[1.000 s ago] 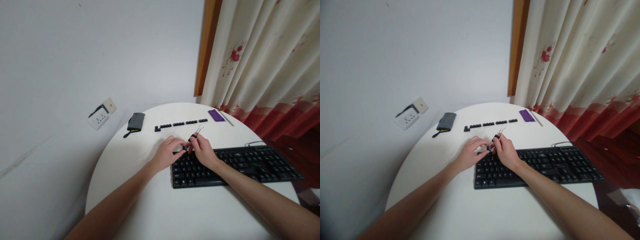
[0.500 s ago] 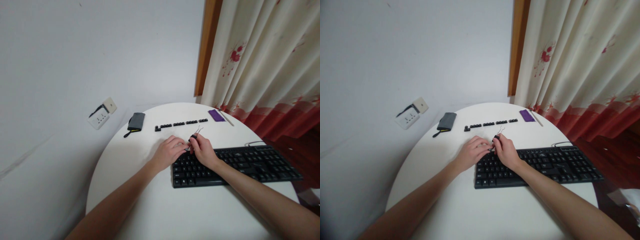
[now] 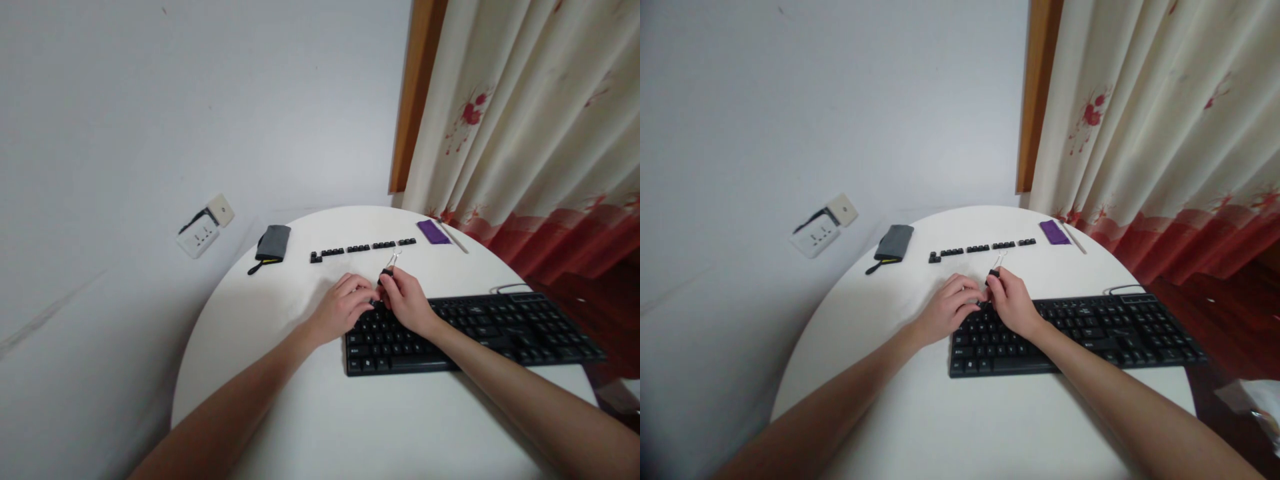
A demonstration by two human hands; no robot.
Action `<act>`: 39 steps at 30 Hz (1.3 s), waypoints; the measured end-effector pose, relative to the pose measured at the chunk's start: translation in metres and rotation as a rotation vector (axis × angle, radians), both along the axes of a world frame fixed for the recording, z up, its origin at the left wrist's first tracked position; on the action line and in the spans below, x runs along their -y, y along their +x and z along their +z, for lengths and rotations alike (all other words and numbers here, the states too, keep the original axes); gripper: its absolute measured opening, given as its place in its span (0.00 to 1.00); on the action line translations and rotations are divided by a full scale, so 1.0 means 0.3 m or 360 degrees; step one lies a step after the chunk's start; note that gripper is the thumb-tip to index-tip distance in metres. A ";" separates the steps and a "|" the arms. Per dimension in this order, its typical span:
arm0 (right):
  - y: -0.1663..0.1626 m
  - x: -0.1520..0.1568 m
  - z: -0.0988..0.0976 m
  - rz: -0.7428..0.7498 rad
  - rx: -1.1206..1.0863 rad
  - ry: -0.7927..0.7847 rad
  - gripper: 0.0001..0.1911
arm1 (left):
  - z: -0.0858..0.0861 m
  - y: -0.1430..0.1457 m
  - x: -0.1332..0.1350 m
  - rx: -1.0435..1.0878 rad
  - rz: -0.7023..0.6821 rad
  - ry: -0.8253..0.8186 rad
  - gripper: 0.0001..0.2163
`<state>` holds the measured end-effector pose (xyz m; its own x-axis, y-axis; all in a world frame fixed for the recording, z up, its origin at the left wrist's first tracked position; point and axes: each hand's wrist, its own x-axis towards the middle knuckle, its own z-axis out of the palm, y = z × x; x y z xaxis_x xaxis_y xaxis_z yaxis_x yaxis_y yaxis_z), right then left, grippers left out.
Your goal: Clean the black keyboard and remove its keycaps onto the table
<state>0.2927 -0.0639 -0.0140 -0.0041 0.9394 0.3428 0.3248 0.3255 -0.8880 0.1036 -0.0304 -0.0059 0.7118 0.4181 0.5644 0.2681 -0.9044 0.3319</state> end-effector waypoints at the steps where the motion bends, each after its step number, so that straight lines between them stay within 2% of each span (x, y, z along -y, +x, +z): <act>1: 0.002 -0.005 0.001 0.0022 -0.0049 -0.0029 0.18 | -0.002 0.001 0.001 0.0009 -0.0005 -0.0001 0.06; 6: 0.003 -0.021 0.001 0.0031 -0.0194 -0.0139 0.19 | -0.010 -0.010 -0.021 0.0113 0.0054 -0.0002 0.07; 9: -0.001 -0.021 -0.001 -0.0006 -0.0183 -0.0143 0.19 | -0.026 -0.046 -0.088 0.0226 0.0319 -0.0028 0.06; 12: -0.002 -0.018 -0.005 -0.0013 -0.0169 -0.0158 0.19 | -0.057 -0.098 -0.172 0.0180 0.0567 -0.0034 0.06; 16: -0.002 -0.017 -0.012 -0.0015 -0.0147 -0.0149 0.18 | -0.100 -0.148 -0.240 0.0080 0.0767 -0.0116 0.09; 19: -0.004 -0.017 -0.014 -0.0036 -0.0160 -0.0139 0.17 | -0.120 -0.156 -0.249 0.0026 0.0841 -0.0212 0.10; 22: -0.006 -0.017 -0.015 -0.0041 -0.0152 -0.0158 0.17 | -0.126 -0.153 -0.247 0.0036 0.0895 -0.0297 0.18; 26: -0.003 -0.012 -0.010 -0.0020 -0.0080 -0.0177 0.17 | -0.123 -0.151 -0.248 0.0075 0.0854 -0.0280 0.20; 28: 0.002 -0.008 0.002 -0.0041 0.0001 -0.0099 0.16 | -0.121 -0.152 -0.252 0.0174 0.0873 -0.0267 0.18; 32: -0.003 -0.020 0.044 0.0023 0.0004 0.0100 0.14 | -0.117 -0.164 -0.268 0.0573 0.1090 -0.0374 0.11; 35: -0.032 -0.066 0.064 0.0004 -0.0112 0.0038 0.13 | -0.115 -0.179 -0.283 0.0863 0.1204 -0.0523 0.11; 39: -0.104 -0.167 0.040 -0.0251 0.0290 -0.0173 0.09 | -0.122 -0.191 -0.299 0.1017 0.1250 -0.0582 0.11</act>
